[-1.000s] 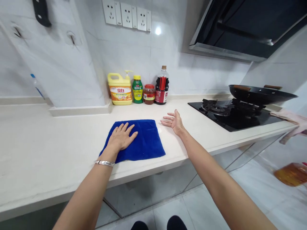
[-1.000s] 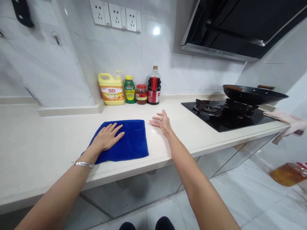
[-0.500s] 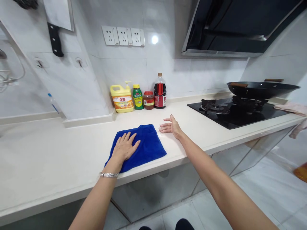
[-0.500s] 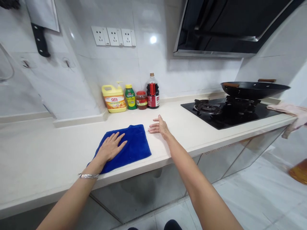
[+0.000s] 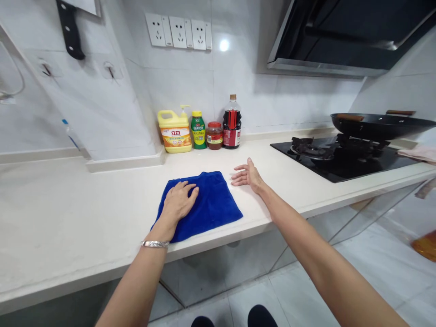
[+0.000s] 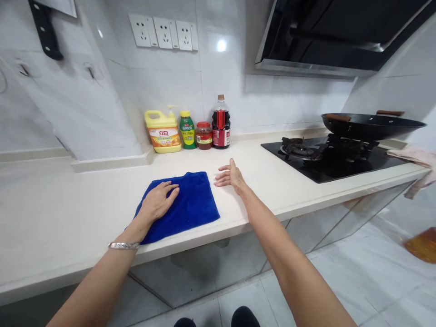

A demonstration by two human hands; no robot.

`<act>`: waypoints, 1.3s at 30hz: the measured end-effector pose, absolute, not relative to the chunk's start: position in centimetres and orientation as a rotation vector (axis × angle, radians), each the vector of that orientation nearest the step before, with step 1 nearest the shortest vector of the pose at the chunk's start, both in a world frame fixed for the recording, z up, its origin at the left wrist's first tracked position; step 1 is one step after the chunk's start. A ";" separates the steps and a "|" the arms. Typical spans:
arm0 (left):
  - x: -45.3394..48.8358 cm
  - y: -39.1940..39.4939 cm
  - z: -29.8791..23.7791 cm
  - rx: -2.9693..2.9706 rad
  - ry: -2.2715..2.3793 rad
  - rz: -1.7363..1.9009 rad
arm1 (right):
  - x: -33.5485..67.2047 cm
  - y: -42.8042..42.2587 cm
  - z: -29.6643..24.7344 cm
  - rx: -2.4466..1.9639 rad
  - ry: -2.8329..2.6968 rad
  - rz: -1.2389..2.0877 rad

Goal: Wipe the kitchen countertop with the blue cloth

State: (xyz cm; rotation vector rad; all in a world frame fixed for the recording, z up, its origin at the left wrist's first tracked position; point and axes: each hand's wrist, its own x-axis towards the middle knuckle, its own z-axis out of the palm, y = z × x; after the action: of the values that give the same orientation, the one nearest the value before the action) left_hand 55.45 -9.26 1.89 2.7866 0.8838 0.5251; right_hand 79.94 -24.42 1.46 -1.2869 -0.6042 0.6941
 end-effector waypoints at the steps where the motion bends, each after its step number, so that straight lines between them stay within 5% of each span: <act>1: 55.5 -9.1 1.9 2.739 0.853 0.636 | 80.0 -24.4 1.4 -1.291 -0.602 0.691; 10: 55.9 -9.7 2.1 2.540 0.510 1.079 | 80.1 -24.3 1.1 -1.339 -0.640 0.677; 15: 55.7 -10.6 3.3 2.589 0.970 0.790 | 79.7 -24.1 1.3 -1.388 -0.661 0.654; 21: 56.0 -10.5 4.0 2.639 1.010 0.441 | 79.8 -23.8 1.3 -1.424 -0.642 0.655; 32: 56.3 -10.2 3.4 2.722 1.116 0.344 | 79.3 -23.8 1.4 -1.441 -0.641 0.604; 39: 56.3 -10.6 3.7 2.703 1.128 0.391 | 77.7 -24.1 0.4 -1.493 -1.042 0.189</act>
State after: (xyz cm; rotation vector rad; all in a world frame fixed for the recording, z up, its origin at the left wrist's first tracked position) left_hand 56.26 -10.60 3.72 2.7029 1.1276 0.3909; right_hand 77.75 -24.09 0.42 -1.4928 -1.0422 0.1885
